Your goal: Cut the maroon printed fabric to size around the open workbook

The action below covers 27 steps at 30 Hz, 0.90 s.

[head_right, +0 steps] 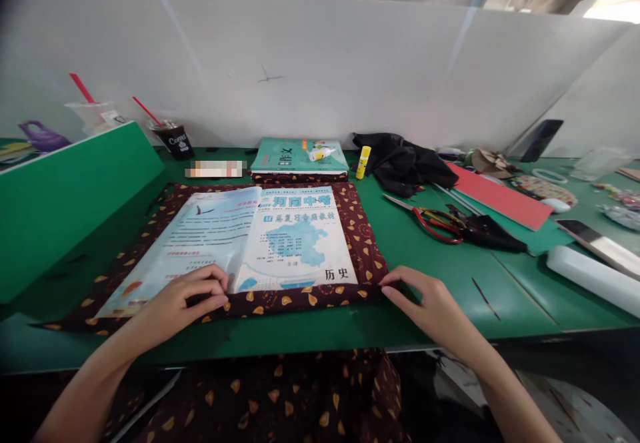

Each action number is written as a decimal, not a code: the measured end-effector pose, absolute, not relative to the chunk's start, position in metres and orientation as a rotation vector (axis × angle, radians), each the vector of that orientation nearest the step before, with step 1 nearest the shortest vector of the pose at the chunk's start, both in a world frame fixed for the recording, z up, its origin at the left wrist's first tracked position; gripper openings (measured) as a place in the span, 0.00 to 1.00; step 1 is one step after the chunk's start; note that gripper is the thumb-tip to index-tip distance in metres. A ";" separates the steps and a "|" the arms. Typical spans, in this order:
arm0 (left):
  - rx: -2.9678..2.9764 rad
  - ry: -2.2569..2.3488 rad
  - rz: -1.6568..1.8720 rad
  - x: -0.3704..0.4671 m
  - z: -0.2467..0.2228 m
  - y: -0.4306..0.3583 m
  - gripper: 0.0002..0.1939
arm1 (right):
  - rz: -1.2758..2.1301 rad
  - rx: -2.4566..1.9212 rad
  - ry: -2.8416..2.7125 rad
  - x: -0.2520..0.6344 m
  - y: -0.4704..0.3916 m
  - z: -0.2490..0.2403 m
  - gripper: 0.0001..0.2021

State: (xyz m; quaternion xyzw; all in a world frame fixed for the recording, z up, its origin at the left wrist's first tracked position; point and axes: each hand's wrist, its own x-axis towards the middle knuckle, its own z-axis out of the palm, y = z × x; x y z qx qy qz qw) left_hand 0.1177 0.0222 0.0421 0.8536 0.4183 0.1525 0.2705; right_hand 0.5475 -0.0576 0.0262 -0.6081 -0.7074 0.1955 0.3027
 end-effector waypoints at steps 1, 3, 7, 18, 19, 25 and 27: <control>2.299 1.127 0.415 0.118 0.042 0.022 0.18 | 0.523 -1.613 -1.839 0.551 -0.057 0.026 0.11; 2.295 1.126 0.416 0.117 0.040 0.022 0.18 | 0.482 -1.617 -1.709 0.560 -0.053 0.025 0.13; 2.270 1.120 0.381 0.116 0.038 0.022 0.19 | 0.343 -1.704 -1.325 0.578 -0.048 0.030 0.17; 2.224 1.128 0.368 0.116 0.038 0.023 0.19 | 0.418 -1.648 -1.307 0.599 -0.027 0.043 0.17; 2.222 1.128 0.367 0.116 0.038 0.023 0.20 | 0.400 -1.647 -1.329 0.602 -0.022 0.042 0.17; 2.221 1.130 0.368 0.116 0.037 0.023 0.19 | 0.342 -1.658 -1.346 0.624 0.008 0.029 0.16; 2.219 1.136 0.365 0.117 0.037 0.022 0.19 | 0.319 -1.691 -1.349 0.632 0.018 0.023 0.18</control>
